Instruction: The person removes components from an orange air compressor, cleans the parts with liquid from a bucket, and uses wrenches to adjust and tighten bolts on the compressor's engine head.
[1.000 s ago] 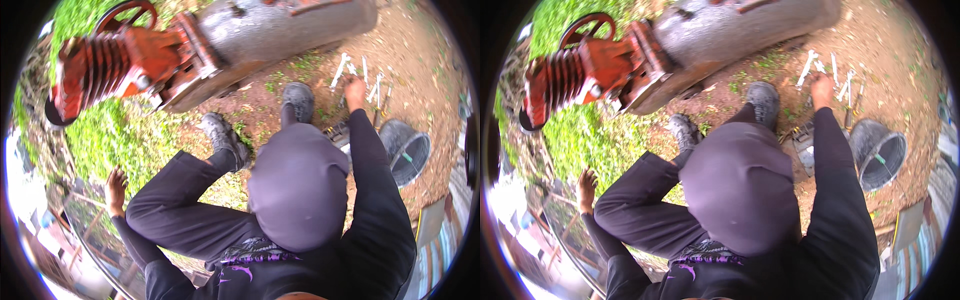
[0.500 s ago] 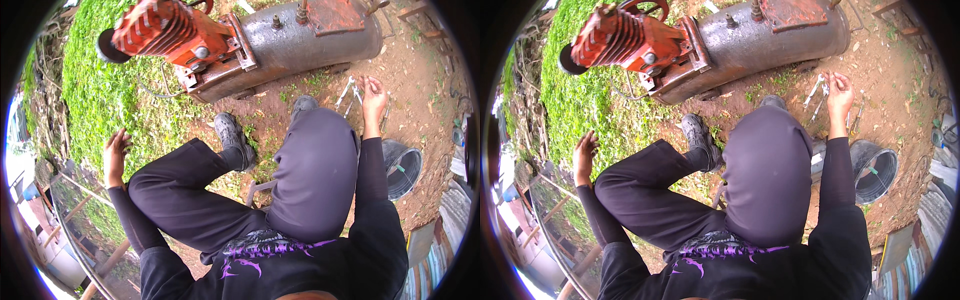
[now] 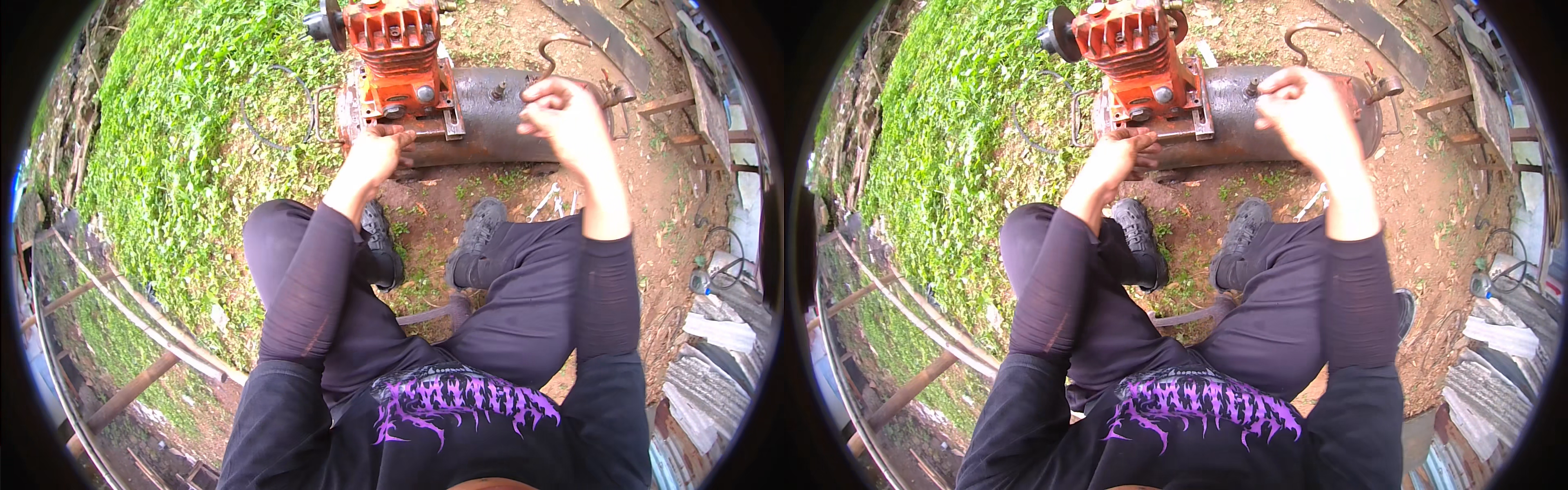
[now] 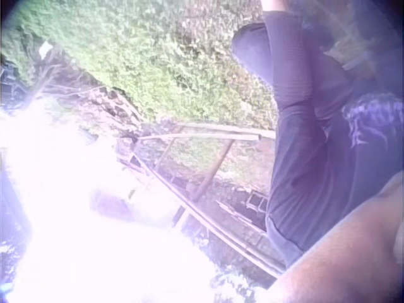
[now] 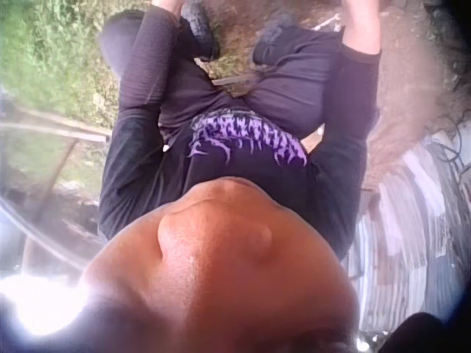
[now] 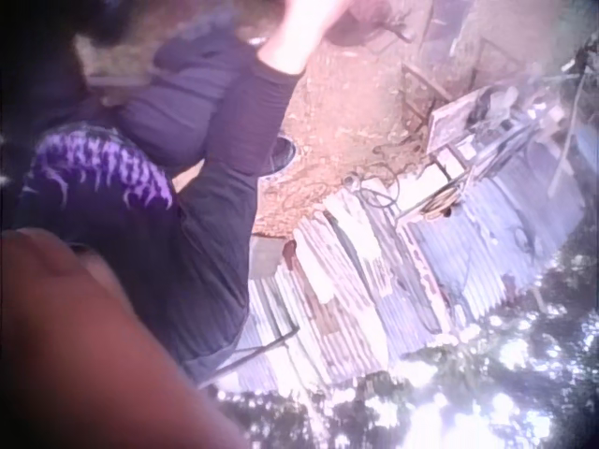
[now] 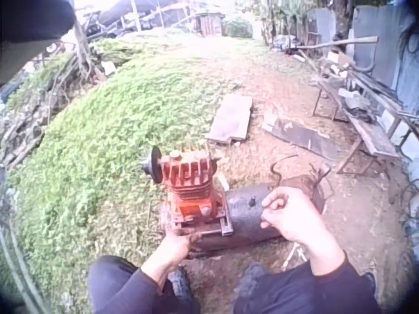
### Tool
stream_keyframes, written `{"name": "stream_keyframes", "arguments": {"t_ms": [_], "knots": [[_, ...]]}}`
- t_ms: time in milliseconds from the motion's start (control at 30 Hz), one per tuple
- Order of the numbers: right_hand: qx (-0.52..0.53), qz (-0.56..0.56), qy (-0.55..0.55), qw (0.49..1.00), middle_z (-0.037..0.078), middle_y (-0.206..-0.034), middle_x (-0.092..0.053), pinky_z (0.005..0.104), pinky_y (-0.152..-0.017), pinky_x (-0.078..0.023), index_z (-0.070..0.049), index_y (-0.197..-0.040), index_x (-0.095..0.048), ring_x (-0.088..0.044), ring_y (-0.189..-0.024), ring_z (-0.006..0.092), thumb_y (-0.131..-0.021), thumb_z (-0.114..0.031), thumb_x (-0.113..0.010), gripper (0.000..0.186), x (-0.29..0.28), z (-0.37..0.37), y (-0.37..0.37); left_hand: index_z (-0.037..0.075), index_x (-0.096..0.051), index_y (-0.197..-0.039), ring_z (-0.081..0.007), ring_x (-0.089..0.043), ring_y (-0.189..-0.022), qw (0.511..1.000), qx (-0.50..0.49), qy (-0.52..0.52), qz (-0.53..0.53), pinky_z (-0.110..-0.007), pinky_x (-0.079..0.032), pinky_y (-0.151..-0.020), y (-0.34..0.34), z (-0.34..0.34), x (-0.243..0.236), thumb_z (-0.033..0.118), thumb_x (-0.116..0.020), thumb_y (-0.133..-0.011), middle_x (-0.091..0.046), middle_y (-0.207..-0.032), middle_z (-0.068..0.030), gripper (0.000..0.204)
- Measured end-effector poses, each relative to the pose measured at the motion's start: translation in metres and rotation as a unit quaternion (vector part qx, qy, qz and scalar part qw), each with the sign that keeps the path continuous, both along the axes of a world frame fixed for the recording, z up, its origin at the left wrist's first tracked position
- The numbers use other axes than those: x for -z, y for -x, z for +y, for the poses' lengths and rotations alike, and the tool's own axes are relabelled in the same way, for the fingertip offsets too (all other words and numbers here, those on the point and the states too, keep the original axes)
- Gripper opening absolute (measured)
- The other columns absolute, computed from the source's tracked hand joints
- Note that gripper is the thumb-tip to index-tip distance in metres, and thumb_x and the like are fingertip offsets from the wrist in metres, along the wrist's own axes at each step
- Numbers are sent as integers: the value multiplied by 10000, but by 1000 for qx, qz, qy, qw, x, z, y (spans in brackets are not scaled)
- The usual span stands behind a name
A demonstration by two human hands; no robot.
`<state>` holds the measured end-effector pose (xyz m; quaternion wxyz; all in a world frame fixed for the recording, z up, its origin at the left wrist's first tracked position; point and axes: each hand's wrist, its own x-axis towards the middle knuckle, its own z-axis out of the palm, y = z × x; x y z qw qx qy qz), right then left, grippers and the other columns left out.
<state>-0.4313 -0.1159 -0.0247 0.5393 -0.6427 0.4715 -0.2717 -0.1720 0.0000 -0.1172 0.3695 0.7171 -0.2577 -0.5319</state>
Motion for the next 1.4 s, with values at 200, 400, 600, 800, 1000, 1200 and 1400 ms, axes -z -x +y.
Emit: {"name": "stream_keyframes", "arguments": {"t_ms": [200,400,600,800,1000,1200,1400], "knots": [[-15,197,38,979,222,-881,-691,381,-779,-525,16,-930,-661,-700,-820,302,-865,-209,-636,235,72,9,-50,113,-526,-1021,-157,-548,-619,951,-283,-28,126,-330,-408,-568,-47,-7,30,234,-410,-949,-634,-876,-64,183],[-76,109,-92,987,121,-746,-670,322,-670,-526,30,-1012,-648,-674,-708,179,-870,-123,-632,209,73,13,-80,-14,-527,-1188,-292,-644,-776,952,-248,41,-174,-397,-504,-780,-61,6,42,105,-487,-886,-654,-919,-135,328],[-54,-48,-126,989,80,-845,-694,267,-678,-547,67,-1029,-668,-668,-711,148,-876,30,-640,160,123,53,-134,-58,-515,-1339,-340,-632,-1141,945,80,70,-311,-385,-497,-963,-90,-16,8,114,-670,-823,-645,-1221,-249,566],[38,-84,-238,967,87,-915,-690,239,-695,-560,39,-1105,-646,-699,-781,152,-919,21,-649,187,151,72,-174,18,-405,-1466,-287,-570,-1232,903,281,142,-292,-380,-483,-1035,-138,-51,-47,36,-781,-761,-576,-1349,-194,799],[81,-87,-216,969,120,-888,-707,240,-563,-544,68,-1080,-637,-706,-665,160,-926,-10,-655,174,149,69,-193,-38,-474,-1390,-318,-616,-1184,859,387,139,-306,-377,-490,-1015,-122,-71,-48,-2,-698,-719,-628,-1278,-213,708],[51,-29,-186,981,148,-838,-707,249,-533,-556,139,-1068,-612,-712,-627,185,-922,-11,-644,212,157,59,-205,-24,-515,-1366,-310,-627,-1163,860,372,101,-335,-365,-496,-990,-135,-67,-32,-28,-548,-740,-654,-1238,-205,627],[88,-89,-206,971,138,-819,-682,259,-536,-579,140,-1130,-589,-698,-605,186,-937,-4,-609,241,162,65,-212,35,-539,-1370,-280,-672,-1059,858,358,43,-367,-367,-536,-912,-149,-49,-42,77,-666,-802,-684,-1178,-169,584]]}}
